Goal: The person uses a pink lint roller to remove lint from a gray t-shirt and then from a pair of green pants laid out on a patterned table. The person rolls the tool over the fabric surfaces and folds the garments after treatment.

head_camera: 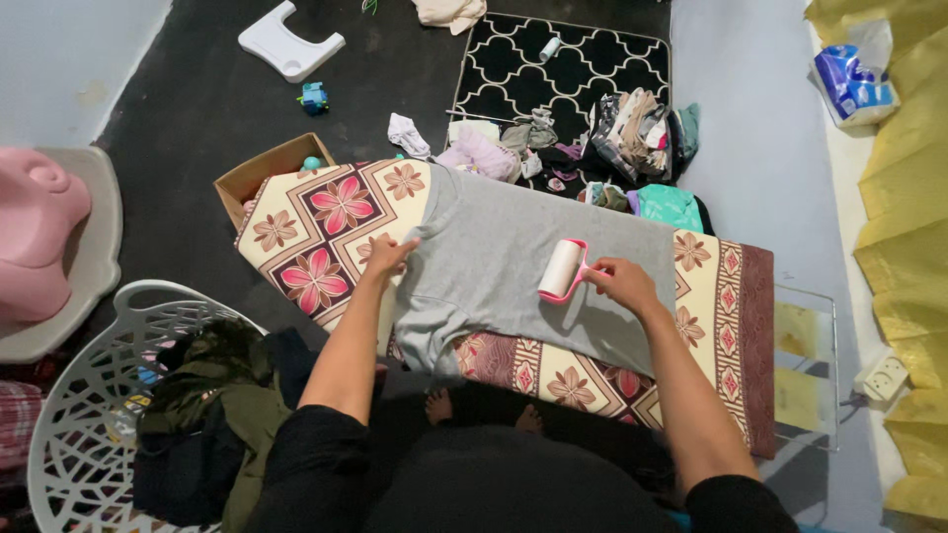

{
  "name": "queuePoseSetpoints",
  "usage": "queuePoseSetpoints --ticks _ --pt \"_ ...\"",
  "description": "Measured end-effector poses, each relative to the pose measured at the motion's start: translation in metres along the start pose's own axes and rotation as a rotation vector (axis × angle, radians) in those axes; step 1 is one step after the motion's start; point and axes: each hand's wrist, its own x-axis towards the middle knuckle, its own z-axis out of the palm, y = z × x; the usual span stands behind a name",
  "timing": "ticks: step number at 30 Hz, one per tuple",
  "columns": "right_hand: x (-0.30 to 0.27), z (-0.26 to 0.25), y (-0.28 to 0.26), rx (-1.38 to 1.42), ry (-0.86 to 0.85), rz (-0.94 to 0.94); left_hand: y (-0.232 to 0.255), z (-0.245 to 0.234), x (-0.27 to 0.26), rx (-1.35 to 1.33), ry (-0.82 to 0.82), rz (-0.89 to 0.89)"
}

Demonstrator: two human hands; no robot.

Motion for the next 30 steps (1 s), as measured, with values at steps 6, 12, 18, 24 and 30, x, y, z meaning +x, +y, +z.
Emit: queuePoseSetpoints --ticks 6,12,18,24,30 --pt "0.048 0.015 -0.01 0.034 -0.156 -0.072 0.007 0.003 0.01 -0.376 0.053 0.104" --pt "0.096 0.063 -0.068 0.065 -0.259 -0.205 -0.01 -0.006 0.007 -0.054 0.343 0.439" --pt "0.108 0.121 -0.168 0.018 -0.241 -0.337 -0.038 -0.01 -0.036 0.166 0.303 0.612" --pt "0.101 0.16 -0.233 -0.072 -0.138 -0.373 -0.024 -0.031 -0.135 0.222 0.138 0.346" --pt "0.105 0.153 -0.217 -0.156 -0.123 -0.345 0.012 -0.033 -0.184 0.463 0.143 0.282"
